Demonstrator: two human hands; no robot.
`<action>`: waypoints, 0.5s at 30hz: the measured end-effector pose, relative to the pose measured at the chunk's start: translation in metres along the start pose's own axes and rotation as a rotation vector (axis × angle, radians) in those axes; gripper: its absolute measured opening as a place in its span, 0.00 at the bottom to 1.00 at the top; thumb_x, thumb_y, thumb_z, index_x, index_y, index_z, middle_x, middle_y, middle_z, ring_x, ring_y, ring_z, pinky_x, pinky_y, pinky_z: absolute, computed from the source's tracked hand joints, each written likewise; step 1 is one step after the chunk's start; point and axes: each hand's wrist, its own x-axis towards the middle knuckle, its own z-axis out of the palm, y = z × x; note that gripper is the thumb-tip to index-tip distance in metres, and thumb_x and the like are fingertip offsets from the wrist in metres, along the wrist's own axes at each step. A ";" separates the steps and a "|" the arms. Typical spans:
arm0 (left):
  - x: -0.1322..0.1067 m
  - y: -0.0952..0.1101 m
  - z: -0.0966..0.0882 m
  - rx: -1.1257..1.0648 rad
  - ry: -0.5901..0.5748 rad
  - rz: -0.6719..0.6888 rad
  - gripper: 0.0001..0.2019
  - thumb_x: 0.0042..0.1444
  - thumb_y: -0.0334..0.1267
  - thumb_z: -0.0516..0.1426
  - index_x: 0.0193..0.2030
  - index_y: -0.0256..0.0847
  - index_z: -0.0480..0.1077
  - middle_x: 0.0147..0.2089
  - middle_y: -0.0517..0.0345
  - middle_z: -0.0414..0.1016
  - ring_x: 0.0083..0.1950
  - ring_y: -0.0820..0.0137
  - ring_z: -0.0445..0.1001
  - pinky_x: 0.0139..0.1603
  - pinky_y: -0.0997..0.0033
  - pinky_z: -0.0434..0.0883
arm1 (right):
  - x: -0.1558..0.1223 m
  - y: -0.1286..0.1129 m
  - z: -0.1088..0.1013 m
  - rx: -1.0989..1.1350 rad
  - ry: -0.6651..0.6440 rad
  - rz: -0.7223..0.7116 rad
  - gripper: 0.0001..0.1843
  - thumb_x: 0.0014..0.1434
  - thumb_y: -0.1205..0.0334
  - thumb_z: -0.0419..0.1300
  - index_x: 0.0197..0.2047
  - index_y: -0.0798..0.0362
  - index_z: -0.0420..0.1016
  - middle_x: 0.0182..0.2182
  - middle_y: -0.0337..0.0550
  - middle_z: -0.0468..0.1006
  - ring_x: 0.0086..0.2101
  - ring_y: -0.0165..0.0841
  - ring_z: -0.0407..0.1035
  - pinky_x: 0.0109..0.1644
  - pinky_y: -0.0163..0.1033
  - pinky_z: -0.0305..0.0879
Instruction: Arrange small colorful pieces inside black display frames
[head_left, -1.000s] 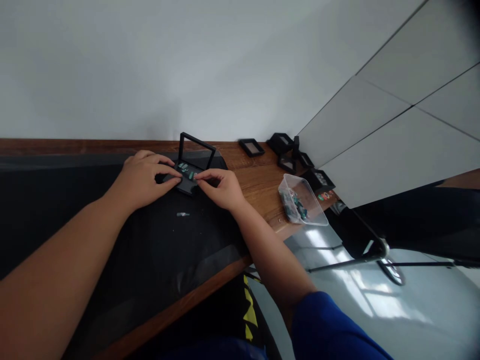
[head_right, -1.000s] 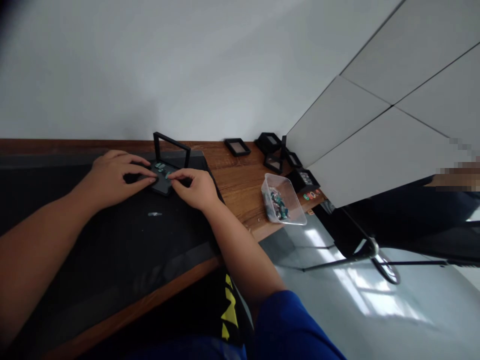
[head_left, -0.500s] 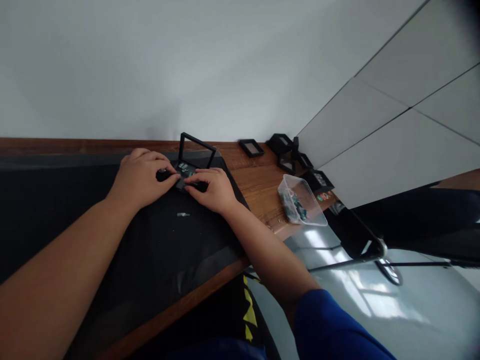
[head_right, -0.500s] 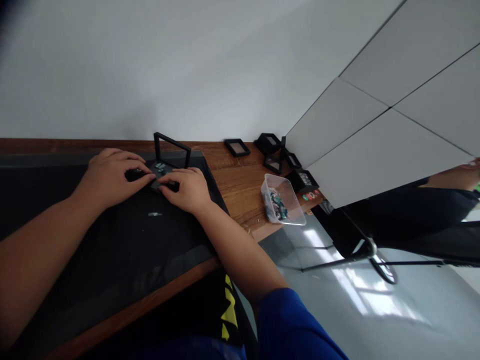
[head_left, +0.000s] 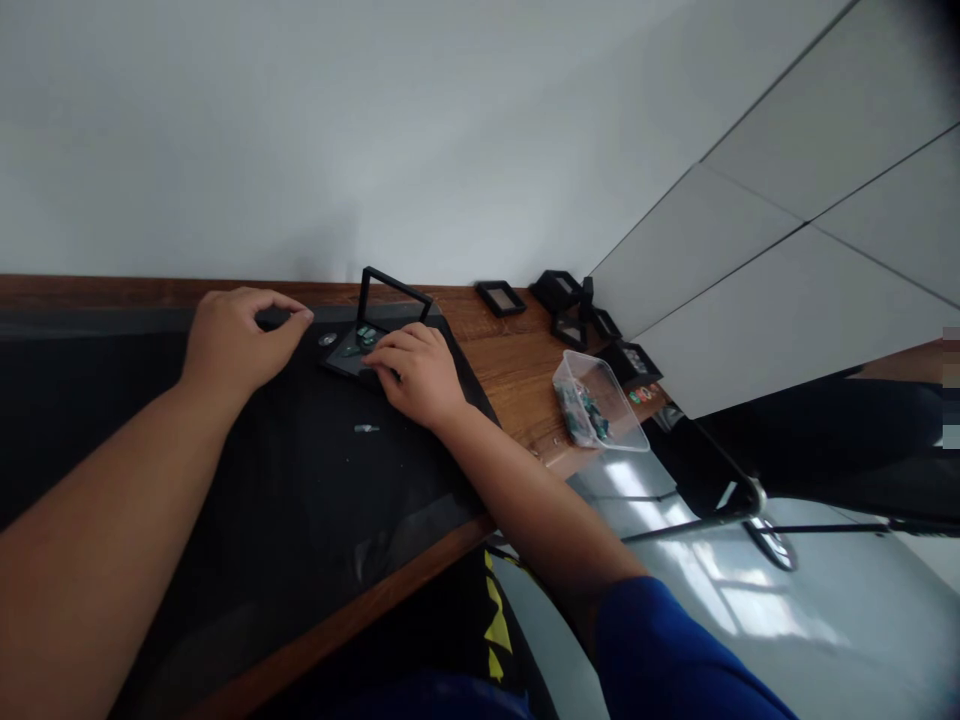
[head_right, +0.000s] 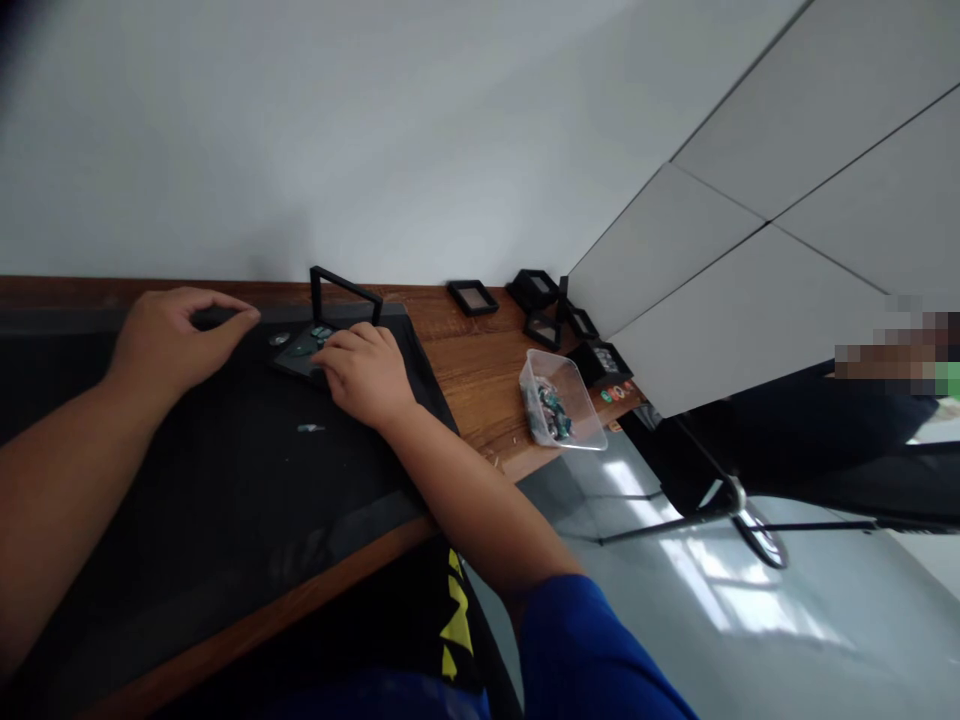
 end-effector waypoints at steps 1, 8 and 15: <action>0.001 -0.001 -0.001 0.013 -0.019 -0.027 0.23 0.69 0.54 0.57 0.53 0.40 0.86 0.56 0.42 0.89 0.60 0.47 0.83 0.70 0.45 0.76 | 0.001 -0.002 0.000 -0.016 -0.022 -0.001 0.17 0.79 0.68 0.62 0.57 0.47 0.93 0.57 0.47 0.91 0.59 0.46 0.74 0.64 0.52 0.68; 0.003 -0.009 -0.002 0.083 -0.027 -0.005 0.25 0.69 0.55 0.58 0.56 0.40 0.88 0.60 0.39 0.88 0.67 0.40 0.78 0.74 0.38 0.74 | -0.002 -0.008 -0.004 -0.015 -0.071 0.013 0.17 0.77 0.67 0.64 0.57 0.44 0.94 0.52 0.46 0.91 0.53 0.45 0.74 0.59 0.52 0.67; 0.003 -0.011 -0.006 0.174 -0.052 0.023 0.27 0.70 0.54 0.58 0.63 0.39 0.87 0.69 0.41 0.84 0.76 0.37 0.70 0.79 0.35 0.67 | -0.010 -0.009 -0.009 0.025 -0.122 -0.003 0.18 0.79 0.64 0.62 0.61 0.49 0.93 0.56 0.47 0.91 0.53 0.43 0.75 0.57 0.51 0.64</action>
